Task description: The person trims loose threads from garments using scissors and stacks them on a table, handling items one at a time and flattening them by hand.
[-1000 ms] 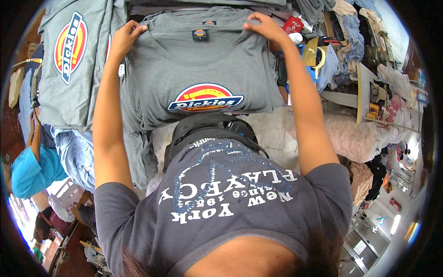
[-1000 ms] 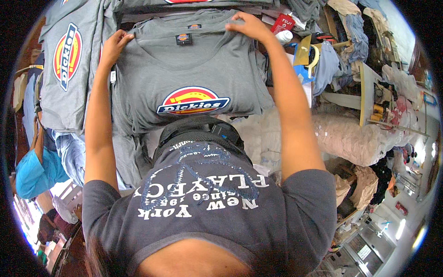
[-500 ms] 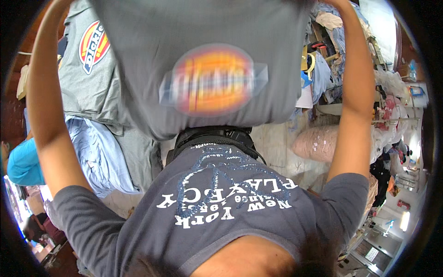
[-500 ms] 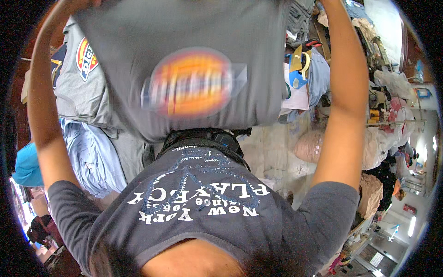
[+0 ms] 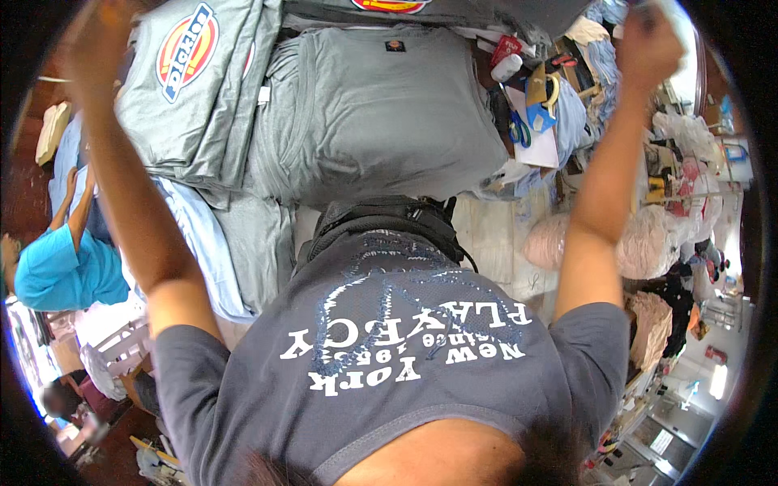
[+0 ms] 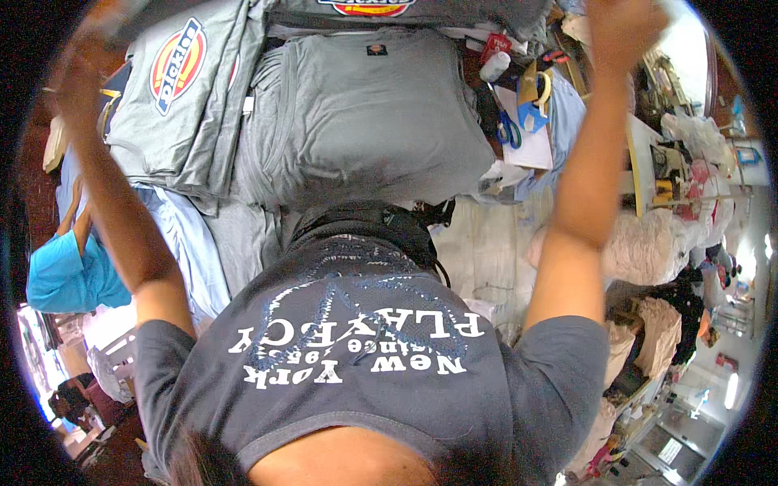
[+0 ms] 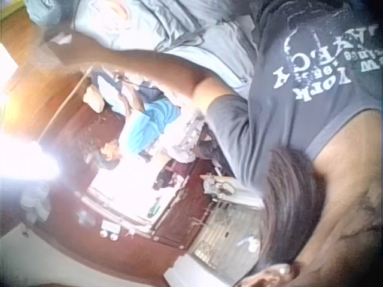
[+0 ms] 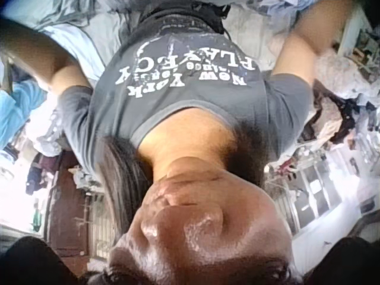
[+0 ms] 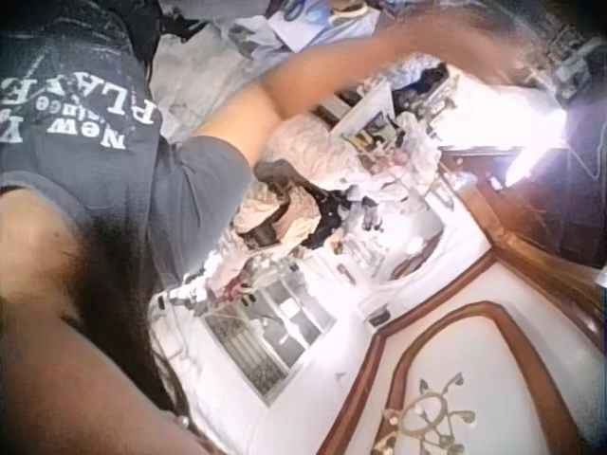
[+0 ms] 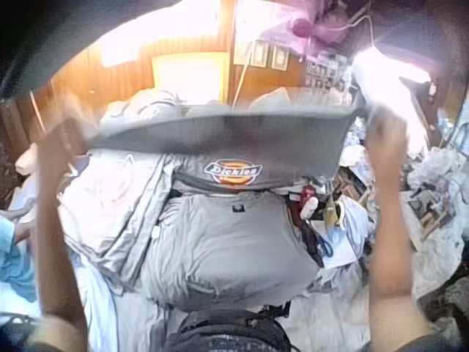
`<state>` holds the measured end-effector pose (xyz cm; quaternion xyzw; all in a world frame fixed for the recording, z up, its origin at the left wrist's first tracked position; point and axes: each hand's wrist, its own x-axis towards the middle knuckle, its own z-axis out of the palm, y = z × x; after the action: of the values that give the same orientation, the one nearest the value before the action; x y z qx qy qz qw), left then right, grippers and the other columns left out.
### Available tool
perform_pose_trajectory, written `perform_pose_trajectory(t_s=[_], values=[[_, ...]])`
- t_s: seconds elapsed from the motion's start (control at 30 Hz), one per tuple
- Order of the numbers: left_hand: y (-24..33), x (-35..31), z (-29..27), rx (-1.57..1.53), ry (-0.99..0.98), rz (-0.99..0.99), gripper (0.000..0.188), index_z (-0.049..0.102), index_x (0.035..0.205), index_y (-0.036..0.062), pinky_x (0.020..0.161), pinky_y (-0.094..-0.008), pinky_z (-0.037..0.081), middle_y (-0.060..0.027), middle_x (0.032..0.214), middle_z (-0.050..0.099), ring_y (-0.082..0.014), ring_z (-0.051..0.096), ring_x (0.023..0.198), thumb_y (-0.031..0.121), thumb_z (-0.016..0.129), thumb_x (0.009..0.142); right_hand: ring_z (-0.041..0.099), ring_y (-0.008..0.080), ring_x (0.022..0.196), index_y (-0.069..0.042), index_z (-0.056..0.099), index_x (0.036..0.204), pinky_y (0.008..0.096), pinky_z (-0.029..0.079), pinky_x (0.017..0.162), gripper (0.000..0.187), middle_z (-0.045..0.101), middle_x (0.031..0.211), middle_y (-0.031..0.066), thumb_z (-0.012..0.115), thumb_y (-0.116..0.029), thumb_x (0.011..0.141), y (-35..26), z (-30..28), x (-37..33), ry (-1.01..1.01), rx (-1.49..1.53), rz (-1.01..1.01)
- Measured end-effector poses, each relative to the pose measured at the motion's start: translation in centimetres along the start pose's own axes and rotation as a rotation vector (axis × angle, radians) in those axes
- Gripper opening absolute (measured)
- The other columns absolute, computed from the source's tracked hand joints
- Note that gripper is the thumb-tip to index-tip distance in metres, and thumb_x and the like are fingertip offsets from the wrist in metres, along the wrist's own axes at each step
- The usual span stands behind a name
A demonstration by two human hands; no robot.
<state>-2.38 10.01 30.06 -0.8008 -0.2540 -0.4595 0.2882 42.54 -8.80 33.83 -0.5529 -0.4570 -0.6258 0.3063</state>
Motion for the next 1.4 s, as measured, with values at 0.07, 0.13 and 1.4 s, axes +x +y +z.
perform_pose_trajectory(t_s=[0.07,0.13,1.4], values=[[7.8,-8.1,3.0,-0.339,-0.266,-0.349,0.03,0.058,0.088,0.0051,0.067,-0.0264,0.043,-0.0063,0.085,0.059,-0.0198,0.057,0.076,-0.005,0.064,0.06,0.048,0.0242,0.08,-0.013,0.057,0.091,0.0383,0.03,0.081,0.031,0.052,0.079,0.0043,0.058,-0.011,0.06,1.3,-1.1,-13.3,-0.337,0.309,-0.123],[13.9,-13.7,3.3,-0.606,-0.383,-0.312,0.026,0.063,0.079,0.0092,0.071,-0.0314,0.039,-0.0052,0.074,0.054,-0.0211,0.052,0.074,-0.005,0.063,0.057,0.047,0.0229,0.076,-0.018,0.06,0.082,0.0381,0.029,0.074,0.033,0.049,0.072,0.003,0.052,-0.004,0.053,-2.3,-4.4,-21.9,-0.632,0.511,-0.013],[18.7,-26.8,-0.5,-0.974,-1.072,-1.737,0.02,0.055,0.075,0.0069,0.045,-0.0165,0.034,-0.0016,0.062,0.056,-0.006,0.05,0.049,0.026,0.062,0.078,0.048,0.0054,0.066,-0.011,0.057,0.072,0.0205,0.035,0.063,0.015,0.054,0.069,-0.0042,0.066,-0.023,0.073,-6.9,-19.5,-36.9,-1.038,0.957,2.094]])
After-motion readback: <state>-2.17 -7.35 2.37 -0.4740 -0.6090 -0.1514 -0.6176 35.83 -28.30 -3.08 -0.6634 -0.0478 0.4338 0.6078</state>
